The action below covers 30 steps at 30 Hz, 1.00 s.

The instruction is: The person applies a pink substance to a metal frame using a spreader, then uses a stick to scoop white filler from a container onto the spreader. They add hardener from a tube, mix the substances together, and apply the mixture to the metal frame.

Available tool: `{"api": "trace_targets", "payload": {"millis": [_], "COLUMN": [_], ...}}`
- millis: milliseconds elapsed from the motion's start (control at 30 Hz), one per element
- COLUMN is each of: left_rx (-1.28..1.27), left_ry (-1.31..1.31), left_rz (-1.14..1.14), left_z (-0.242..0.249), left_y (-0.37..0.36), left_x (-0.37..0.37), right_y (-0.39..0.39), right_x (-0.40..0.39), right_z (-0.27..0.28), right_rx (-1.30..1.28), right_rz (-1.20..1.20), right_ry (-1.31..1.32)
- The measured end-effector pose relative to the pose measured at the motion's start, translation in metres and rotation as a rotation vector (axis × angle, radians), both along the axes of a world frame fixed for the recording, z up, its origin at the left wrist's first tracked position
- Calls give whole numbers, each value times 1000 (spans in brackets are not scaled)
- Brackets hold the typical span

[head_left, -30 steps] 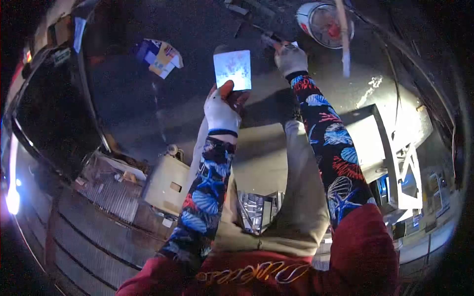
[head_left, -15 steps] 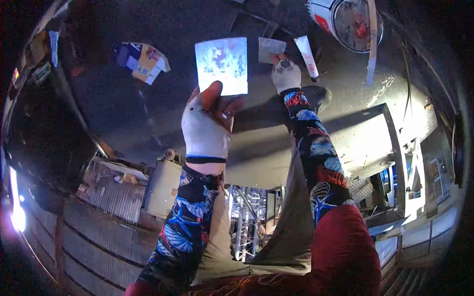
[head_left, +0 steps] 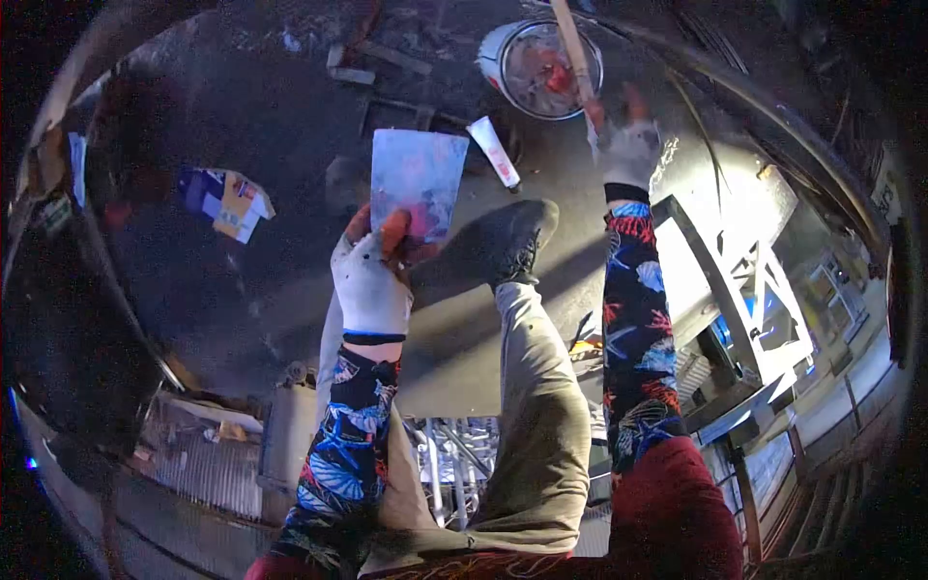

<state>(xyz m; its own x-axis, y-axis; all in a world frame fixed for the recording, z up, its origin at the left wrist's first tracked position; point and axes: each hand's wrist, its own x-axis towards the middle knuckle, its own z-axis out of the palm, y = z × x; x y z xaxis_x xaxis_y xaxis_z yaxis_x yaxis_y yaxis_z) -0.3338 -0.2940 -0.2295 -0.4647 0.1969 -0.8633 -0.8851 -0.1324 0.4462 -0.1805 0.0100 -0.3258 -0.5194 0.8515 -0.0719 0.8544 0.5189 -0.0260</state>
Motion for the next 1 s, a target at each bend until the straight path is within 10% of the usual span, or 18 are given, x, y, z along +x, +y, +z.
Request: {"api": "trace_targets", "payload": {"millis": [1000], "left_rx": [-10], "left_ry": [-57], "left_rz": [19], "left_z": [-7], "left_y": [10], "left_x": [1], "right_y": [41], "right_x": [-59], "right_z": [-11], "right_rx": [94], "right_rz": [235], "right_ry": [-205]}}
